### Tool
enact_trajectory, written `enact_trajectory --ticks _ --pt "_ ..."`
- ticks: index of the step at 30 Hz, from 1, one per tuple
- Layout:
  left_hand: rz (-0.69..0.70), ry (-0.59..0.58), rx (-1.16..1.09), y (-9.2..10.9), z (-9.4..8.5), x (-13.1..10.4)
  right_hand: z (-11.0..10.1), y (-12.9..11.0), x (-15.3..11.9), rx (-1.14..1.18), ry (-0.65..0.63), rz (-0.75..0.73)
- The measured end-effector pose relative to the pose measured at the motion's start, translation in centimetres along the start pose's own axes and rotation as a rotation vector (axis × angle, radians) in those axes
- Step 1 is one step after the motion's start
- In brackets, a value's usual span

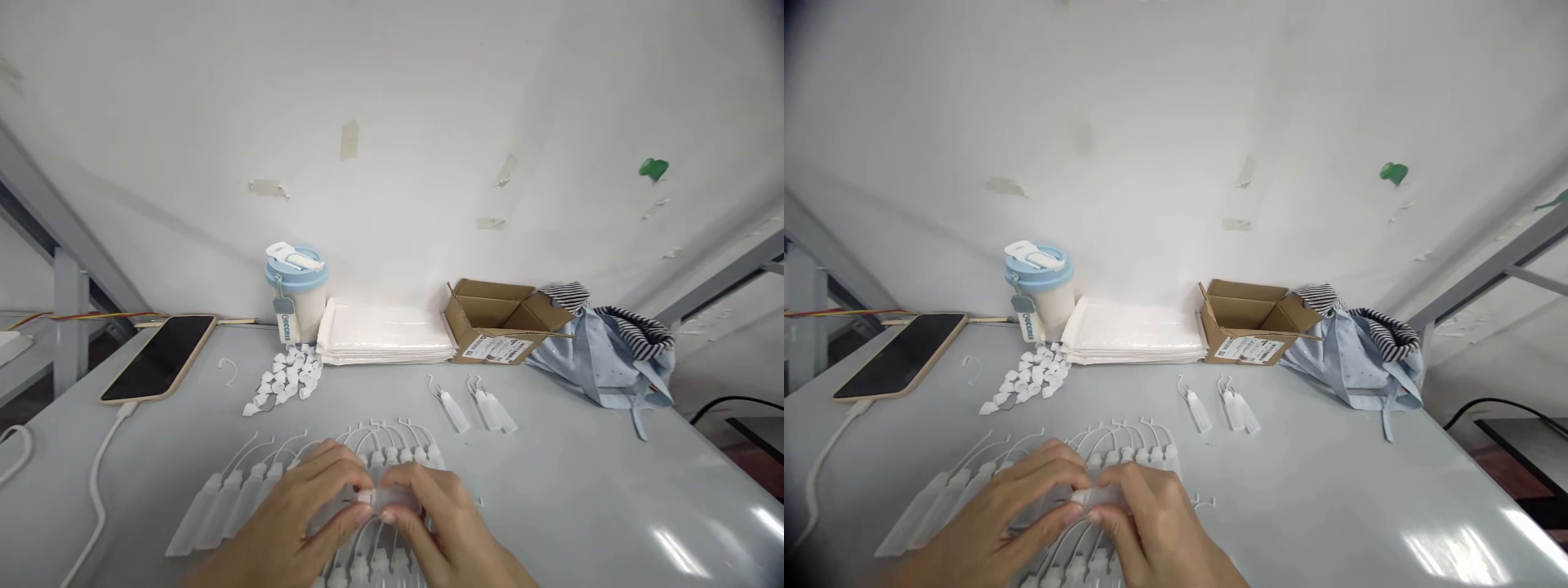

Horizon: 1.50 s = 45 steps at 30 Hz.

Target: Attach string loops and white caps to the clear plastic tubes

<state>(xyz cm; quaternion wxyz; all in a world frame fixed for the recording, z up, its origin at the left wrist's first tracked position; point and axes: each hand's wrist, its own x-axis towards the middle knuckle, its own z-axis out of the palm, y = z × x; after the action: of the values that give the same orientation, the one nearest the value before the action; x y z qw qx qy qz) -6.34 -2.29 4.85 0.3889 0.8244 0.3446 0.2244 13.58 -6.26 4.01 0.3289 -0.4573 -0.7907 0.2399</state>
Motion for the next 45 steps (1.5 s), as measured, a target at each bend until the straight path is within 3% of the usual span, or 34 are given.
enact_trajectory --ticks 3,5,7,9,14,18,22,25,30,33,37,45 --pt "-0.069 0.137 0.127 -1.9 -1.2 0.1 -1.5 1.3 0.5 -0.085 0.073 0.012" --pt "-0.210 0.292 0.258 -3.8 -2.7 0.1 -2.9 3.1 0.7 -0.235 0.245 0.108" --pt "-0.253 0.394 0.432 -5.8 -4.5 -0.1 -4.5 5.2 0.6 -0.427 0.373 0.209" --pt "-0.275 0.412 0.538 -7.4 -6.0 -0.3 -5.7 7.4 0.4 -0.596 0.438 0.279" --pt "-0.279 0.404 0.625 -9.3 -7.2 -0.8 -6.9 10.3 0.0 -0.755 0.369 0.386" --pt "-0.320 0.356 0.641 -9.6 -6.9 -0.7 -6.7 10.2 0.2 -0.712 0.334 0.365" --pt "-0.364 0.322 0.618 -9.5 -6.8 -0.4 -7.0 8.5 0.3 -0.588 0.343 0.315" --pt "-0.410 0.299 0.602 -9.2 -7.0 -0.3 -7.4 6.3 0.1 -0.424 0.168 0.411" --pt "-0.463 0.262 0.590 -8.8 -7.0 -0.2 -7.9 3.4 -0.8 -0.162 -0.418 0.563" --pt "-0.461 0.237 0.587 -8.9 -6.9 -0.2 -7.9 2.9 -1.1 -0.015 -0.634 0.629" --pt "-0.474 0.209 0.533 -9.1 -6.9 -0.3 -7.6 2.7 -1.1 -0.014 -0.719 0.676" --pt "-0.505 0.209 0.495 -8.3 -7.3 -0.4 -7.0 2.7 -1.4 -0.081 -0.700 0.684"
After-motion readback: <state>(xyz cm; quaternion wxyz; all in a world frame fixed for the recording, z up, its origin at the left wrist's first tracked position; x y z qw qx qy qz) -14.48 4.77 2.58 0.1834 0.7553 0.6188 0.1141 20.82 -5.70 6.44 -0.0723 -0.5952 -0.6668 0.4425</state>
